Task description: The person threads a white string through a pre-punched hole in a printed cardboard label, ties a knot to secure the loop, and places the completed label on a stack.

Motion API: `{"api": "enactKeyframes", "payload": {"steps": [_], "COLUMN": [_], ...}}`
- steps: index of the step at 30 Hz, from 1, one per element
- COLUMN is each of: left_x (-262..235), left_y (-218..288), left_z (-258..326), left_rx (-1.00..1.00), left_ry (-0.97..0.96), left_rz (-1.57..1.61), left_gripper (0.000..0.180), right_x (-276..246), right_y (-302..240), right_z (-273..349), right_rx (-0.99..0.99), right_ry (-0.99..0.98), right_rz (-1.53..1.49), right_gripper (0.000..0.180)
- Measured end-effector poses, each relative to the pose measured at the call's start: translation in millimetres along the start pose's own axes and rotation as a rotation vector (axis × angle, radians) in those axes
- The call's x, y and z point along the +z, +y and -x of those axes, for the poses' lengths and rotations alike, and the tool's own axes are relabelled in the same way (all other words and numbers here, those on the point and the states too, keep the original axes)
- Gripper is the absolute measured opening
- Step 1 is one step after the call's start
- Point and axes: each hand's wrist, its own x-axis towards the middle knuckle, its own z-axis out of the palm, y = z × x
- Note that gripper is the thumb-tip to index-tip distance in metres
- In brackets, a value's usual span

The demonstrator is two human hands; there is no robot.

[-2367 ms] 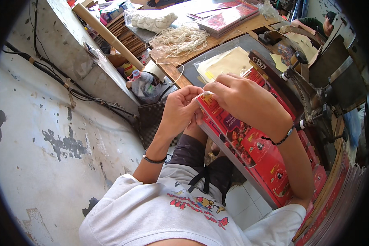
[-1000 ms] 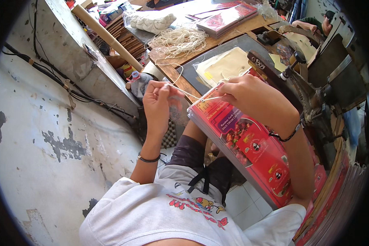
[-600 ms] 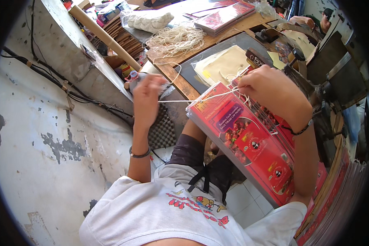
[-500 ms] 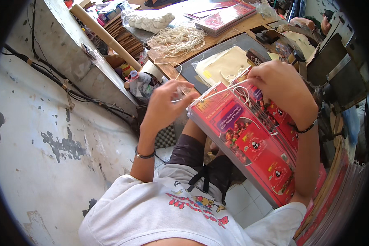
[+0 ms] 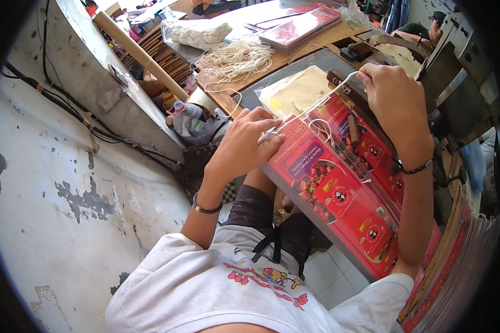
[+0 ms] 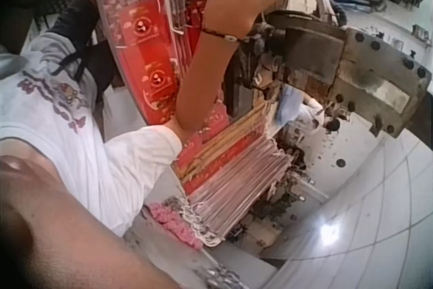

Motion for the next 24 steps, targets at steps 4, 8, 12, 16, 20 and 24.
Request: {"api": "enactKeyframes", "payload": {"steps": [4,8,12,16,20,24], "left_x": [-6,-17,-4,-2,-8,-3], "left_y": [6,23,25,23,17,17], "left_z": [-5,-12,-14,-11,-10,-11], "left_rx": [0.012,-0.334,-0.300,-0.299,-0.327,-0.285], "left_ry": [0.060,-0.087,-0.001,-0.005,-0.139,-0.113], "left_rz": [0.121,0.654,1.058,0.967,0.870,0.979], "left_gripper": [0.032,0.033,0.034,0.034,0.043,0.057], "right_x": [-4,5,3,17,29,32], "right_y": [-6,-4,-19,-28,-31,-33], "right_z": [0,2,3,3,0,-1], "right_rx": [-0.036,-0.167,-0.198,-0.265,-0.248,-0.204], "right_ry": [0.046,0.161,-0.011,-0.038,-0.066,-0.242], "right_rz": [-0.141,-0.308,-0.511,-0.593,-0.725,-0.978], "right_gripper": [0.024,0.018,0.016,0.016,0.015,0.014]}}
